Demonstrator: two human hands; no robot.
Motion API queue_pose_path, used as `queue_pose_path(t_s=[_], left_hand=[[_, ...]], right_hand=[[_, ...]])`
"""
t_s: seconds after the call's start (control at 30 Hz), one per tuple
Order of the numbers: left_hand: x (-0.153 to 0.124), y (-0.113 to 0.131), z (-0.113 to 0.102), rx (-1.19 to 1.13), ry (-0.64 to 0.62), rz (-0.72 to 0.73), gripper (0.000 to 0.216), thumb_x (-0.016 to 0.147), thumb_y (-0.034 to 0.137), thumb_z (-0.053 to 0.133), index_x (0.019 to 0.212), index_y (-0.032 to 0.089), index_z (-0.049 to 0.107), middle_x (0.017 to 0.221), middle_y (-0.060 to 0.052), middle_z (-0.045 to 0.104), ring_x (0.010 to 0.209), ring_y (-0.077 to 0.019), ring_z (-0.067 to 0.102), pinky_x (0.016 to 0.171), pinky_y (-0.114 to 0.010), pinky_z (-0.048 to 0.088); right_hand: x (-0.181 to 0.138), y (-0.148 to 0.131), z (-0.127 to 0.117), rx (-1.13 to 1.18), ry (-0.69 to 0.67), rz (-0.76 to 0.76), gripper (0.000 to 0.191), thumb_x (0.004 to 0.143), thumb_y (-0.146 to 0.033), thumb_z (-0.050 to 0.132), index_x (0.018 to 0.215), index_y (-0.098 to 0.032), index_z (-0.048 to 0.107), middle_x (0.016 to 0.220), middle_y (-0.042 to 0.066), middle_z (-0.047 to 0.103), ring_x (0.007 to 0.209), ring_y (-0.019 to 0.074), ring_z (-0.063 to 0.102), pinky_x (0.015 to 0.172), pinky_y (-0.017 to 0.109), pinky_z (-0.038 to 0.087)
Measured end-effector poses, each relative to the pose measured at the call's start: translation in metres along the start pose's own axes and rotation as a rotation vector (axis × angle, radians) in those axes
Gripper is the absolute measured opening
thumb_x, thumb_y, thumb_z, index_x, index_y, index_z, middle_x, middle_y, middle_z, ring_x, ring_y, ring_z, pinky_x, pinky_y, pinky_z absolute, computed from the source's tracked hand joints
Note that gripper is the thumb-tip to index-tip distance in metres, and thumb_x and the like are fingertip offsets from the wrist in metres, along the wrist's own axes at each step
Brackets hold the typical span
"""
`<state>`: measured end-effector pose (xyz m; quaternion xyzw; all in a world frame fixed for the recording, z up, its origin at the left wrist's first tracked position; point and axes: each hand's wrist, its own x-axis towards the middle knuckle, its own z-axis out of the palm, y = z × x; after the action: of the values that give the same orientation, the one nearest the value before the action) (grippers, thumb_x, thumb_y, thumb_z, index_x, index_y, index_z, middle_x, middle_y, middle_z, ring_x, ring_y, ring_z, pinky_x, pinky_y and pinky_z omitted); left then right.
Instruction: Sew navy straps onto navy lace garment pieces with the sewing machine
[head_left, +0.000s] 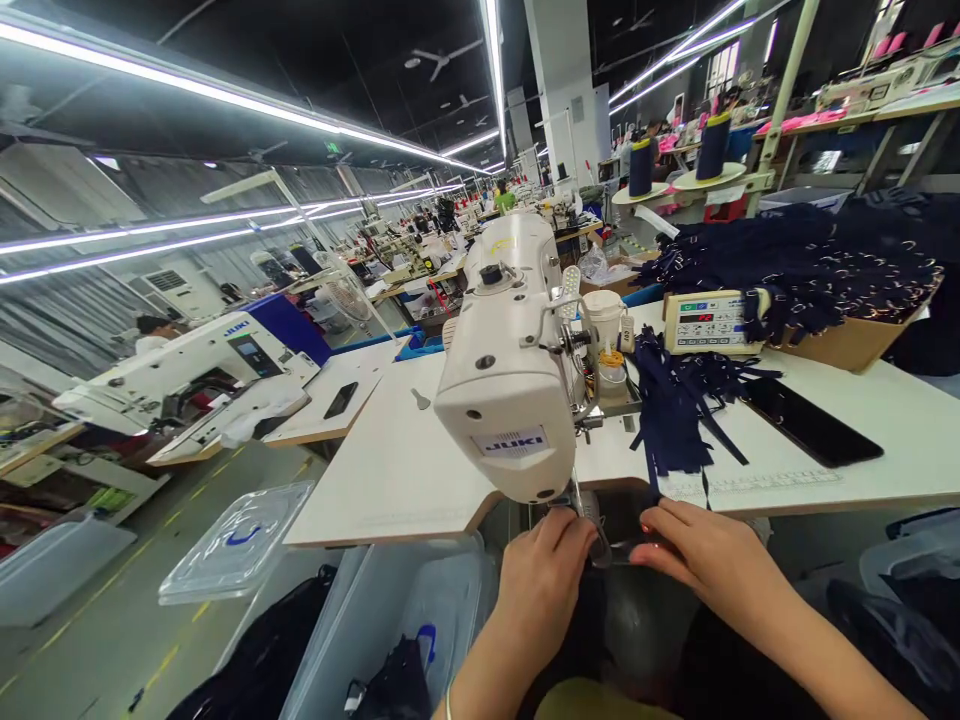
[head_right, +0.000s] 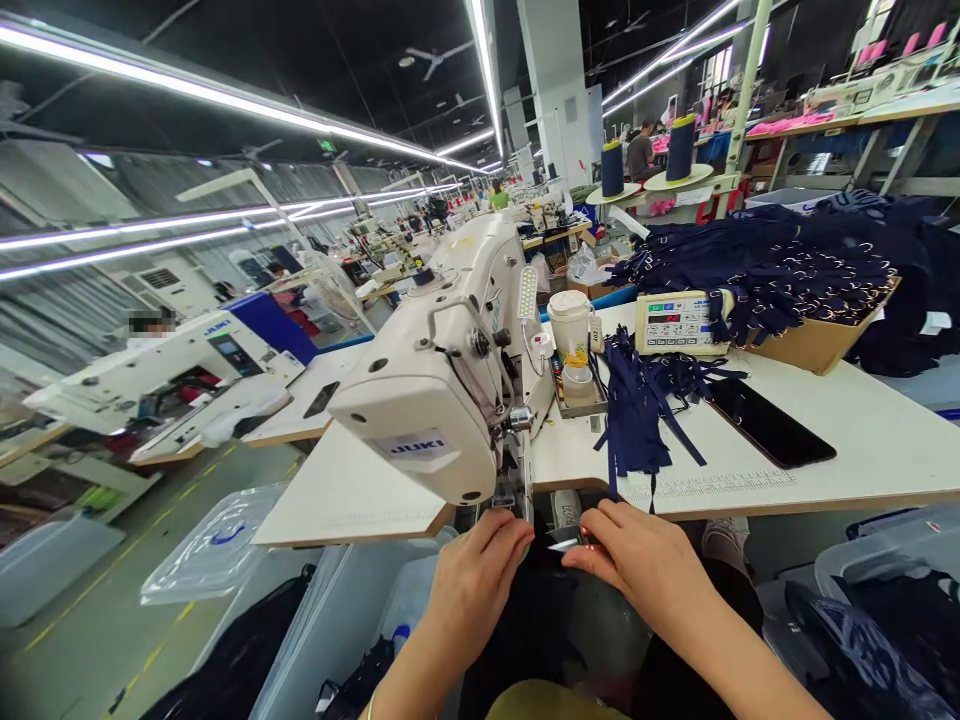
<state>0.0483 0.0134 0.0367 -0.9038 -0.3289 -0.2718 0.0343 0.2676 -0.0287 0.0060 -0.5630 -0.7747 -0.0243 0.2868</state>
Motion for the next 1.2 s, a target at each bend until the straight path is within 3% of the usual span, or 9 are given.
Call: queue_pose_path(t_s=[0.2, 0.3, 0.4, 0.53, 0.63, 0.73, 1.2], left_hand=[[-0.001, 0.002, -0.001, 0.047, -0.06, 0.008, 0.02, 0.101, 0.022, 0.037, 0.102, 0.023, 0.057, 0.095, -0.002, 0.063, 0.07, -0.0149, 0.063, 0.057, -0.027, 0.048], [-0.003, 0.002, -0.004, 0.042, -0.027, -0.001, 0.019, 0.1, 0.023, 0.038, 0.102, 0.022, 0.058, 0.093, -0.002, 0.064, 0.068, -0.0148, 0.063, 0.056, -0.026, 0.049], [-0.009, -0.002, -0.009, -0.005, 0.086, -0.075, 0.015, 0.098, 0.021, 0.043, 0.099, 0.021, 0.059, 0.088, -0.002, 0.063, 0.068, -0.014, 0.063, 0.057, -0.024, 0.051], [-0.016, -0.009, -0.012, -0.056, 0.294, -0.169, 0.013, 0.097, 0.018, 0.046, 0.099, 0.019, 0.059, 0.086, -0.004, 0.062, 0.077, -0.0133, 0.064, 0.068, -0.023, 0.054], [-0.015, -0.01, -0.011, -0.038, 0.331, -0.197, 0.012, 0.096, 0.018, 0.048, 0.099, 0.019, 0.06, 0.087, -0.004, 0.063, 0.08, -0.0129, 0.065, 0.071, -0.023, 0.055], [-0.011, -0.009, -0.01, -0.01, 0.341, -0.217, 0.012, 0.095, 0.016, 0.05, 0.1, 0.019, 0.061, 0.089, -0.004, 0.063, 0.08, -0.0128, 0.065, 0.072, -0.022, 0.055], [-0.007, -0.009, -0.01, 0.118, 0.318, -0.221, 0.011, 0.095, 0.016, 0.05, 0.1, 0.019, 0.06, 0.089, -0.004, 0.064, 0.078, -0.0143, 0.066, 0.067, -0.021, 0.052]], right_hand=[[0.014, -0.008, 0.01, -0.084, 0.015, -0.081, 0.047, 0.095, -0.057, 0.031, 0.076, -0.022, 0.055, 0.067, -0.002, 0.058, 0.062, 0.0161, 0.06, 0.052, 0.027, 0.034], [0.014, -0.004, 0.008, -0.066, -0.002, -0.031, 0.045, 0.097, -0.053, 0.032, 0.073, -0.023, 0.055, 0.066, -0.002, 0.059, 0.063, 0.0159, 0.061, 0.053, 0.027, 0.034], [0.009, 0.021, 0.007, -0.028, -0.022, 0.203, 0.044, 0.093, -0.06, 0.037, 0.074, -0.025, 0.057, 0.069, -0.002, 0.063, 0.064, 0.0167, 0.064, 0.052, 0.025, 0.036], [-0.004, 0.084, 0.018, -0.066, -0.088, 0.62, 0.044, 0.084, -0.067, 0.046, 0.083, -0.026, 0.061, 0.073, 0.003, 0.069, 0.057, 0.0228, 0.065, 0.044, 0.028, 0.037], [-0.016, 0.125, 0.037, -0.196, 0.046, 0.539, 0.037, 0.092, -0.053, 0.04, 0.093, -0.021, 0.059, 0.087, 0.012, 0.07, 0.075, 0.0273, 0.067, 0.056, 0.033, 0.044], [-0.024, 0.144, 0.056, -0.303, 0.126, 0.505, 0.036, 0.094, -0.042, 0.038, 0.102, -0.014, 0.059, 0.092, 0.019, 0.067, 0.086, 0.0349, 0.063, 0.071, 0.042, 0.043], [-0.028, 0.141, 0.065, -0.353, 0.233, 0.551, 0.034, 0.091, -0.043, 0.045, 0.101, -0.017, 0.065, 0.105, 0.017, 0.061, 0.097, 0.036, 0.057, 0.071, 0.043, 0.039]])
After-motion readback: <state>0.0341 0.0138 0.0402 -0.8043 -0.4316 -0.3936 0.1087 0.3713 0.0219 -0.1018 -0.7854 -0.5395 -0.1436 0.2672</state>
